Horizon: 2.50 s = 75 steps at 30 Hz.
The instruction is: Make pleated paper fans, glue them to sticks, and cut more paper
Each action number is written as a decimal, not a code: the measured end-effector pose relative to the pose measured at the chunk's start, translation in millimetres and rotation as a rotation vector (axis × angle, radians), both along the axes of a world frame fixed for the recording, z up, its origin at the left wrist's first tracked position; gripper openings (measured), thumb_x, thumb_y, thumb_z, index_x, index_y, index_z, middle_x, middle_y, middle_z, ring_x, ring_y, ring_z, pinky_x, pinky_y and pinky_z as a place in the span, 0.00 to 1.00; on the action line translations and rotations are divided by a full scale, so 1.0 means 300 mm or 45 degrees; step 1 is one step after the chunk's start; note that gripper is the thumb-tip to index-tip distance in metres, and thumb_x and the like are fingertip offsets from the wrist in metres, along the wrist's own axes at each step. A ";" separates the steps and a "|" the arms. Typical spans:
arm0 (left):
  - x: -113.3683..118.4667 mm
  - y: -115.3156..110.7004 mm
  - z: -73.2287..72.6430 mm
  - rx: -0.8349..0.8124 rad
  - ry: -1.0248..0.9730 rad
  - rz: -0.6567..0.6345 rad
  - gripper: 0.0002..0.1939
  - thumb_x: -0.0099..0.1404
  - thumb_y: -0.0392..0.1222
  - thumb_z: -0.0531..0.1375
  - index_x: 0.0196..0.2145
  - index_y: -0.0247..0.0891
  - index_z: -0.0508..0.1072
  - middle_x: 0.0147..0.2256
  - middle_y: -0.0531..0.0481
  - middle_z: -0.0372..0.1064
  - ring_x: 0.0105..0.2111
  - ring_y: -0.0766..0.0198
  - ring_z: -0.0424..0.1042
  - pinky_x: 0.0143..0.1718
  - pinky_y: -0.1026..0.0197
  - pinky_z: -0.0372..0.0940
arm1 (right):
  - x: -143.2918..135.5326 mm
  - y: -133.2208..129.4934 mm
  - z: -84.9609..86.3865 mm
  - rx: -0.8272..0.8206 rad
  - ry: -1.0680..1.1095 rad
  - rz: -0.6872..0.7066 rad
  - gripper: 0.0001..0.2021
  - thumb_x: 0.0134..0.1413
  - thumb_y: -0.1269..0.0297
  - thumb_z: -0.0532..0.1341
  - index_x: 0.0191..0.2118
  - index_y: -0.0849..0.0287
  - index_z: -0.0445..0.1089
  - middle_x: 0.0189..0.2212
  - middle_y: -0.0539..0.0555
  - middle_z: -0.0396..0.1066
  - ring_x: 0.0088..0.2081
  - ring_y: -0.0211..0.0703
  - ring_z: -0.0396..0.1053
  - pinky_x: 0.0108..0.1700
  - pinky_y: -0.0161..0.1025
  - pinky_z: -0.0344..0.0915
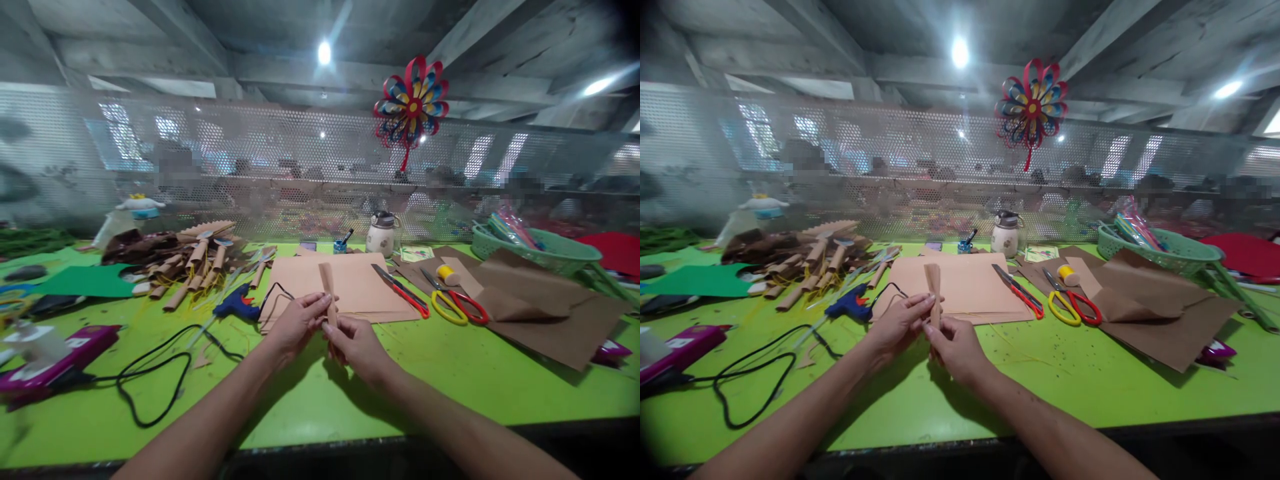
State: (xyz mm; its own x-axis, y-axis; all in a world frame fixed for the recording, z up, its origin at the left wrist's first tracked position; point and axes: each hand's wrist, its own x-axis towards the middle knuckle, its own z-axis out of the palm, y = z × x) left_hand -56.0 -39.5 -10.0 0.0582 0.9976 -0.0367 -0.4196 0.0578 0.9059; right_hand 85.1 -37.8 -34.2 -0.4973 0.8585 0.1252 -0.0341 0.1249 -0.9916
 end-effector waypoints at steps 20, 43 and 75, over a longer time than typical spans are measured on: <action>0.000 -0.007 0.001 0.024 0.020 -0.156 0.10 0.55 0.42 0.69 0.28 0.32 0.77 0.26 0.47 0.73 0.26 0.68 0.69 0.29 0.67 0.63 | 0.015 0.064 0.014 0.120 0.136 -0.327 0.33 0.52 0.33 0.54 0.20 0.62 0.70 0.21 0.56 0.70 0.24 0.39 0.63 0.30 0.38 0.60; -0.027 0.019 -0.012 -0.019 0.007 -0.211 0.06 0.63 0.35 0.61 0.32 0.30 0.76 0.26 0.45 0.74 0.24 0.67 0.73 0.27 0.68 0.67 | 0.025 0.125 -0.040 0.390 -0.047 -0.456 0.26 0.56 0.44 0.56 0.18 0.60 0.64 0.15 0.48 0.59 0.21 0.37 0.55 0.26 0.36 0.53; 0.004 0.002 -0.048 -0.039 0.193 -0.293 0.11 0.57 0.44 0.67 0.32 0.32 0.74 0.27 0.45 0.74 0.22 0.68 0.70 0.20 0.70 0.62 | 0.042 0.114 0.018 -0.032 0.149 -0.311 0.07 0.41 0.61 0.63 0.24 0.59 0.68 0.18 0.47 0.66 0.21 0.35 0.62 0.27 0.35 0.59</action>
State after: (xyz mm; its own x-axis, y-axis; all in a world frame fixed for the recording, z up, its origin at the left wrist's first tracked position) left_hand -54.7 -39.0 -24.4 0.2746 0.9571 -0.0924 -0.2522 0.1645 0.9536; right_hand 97.6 -3.7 -29.0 -0.2583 0.9548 0.1469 -0.1206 0.1190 -0.9855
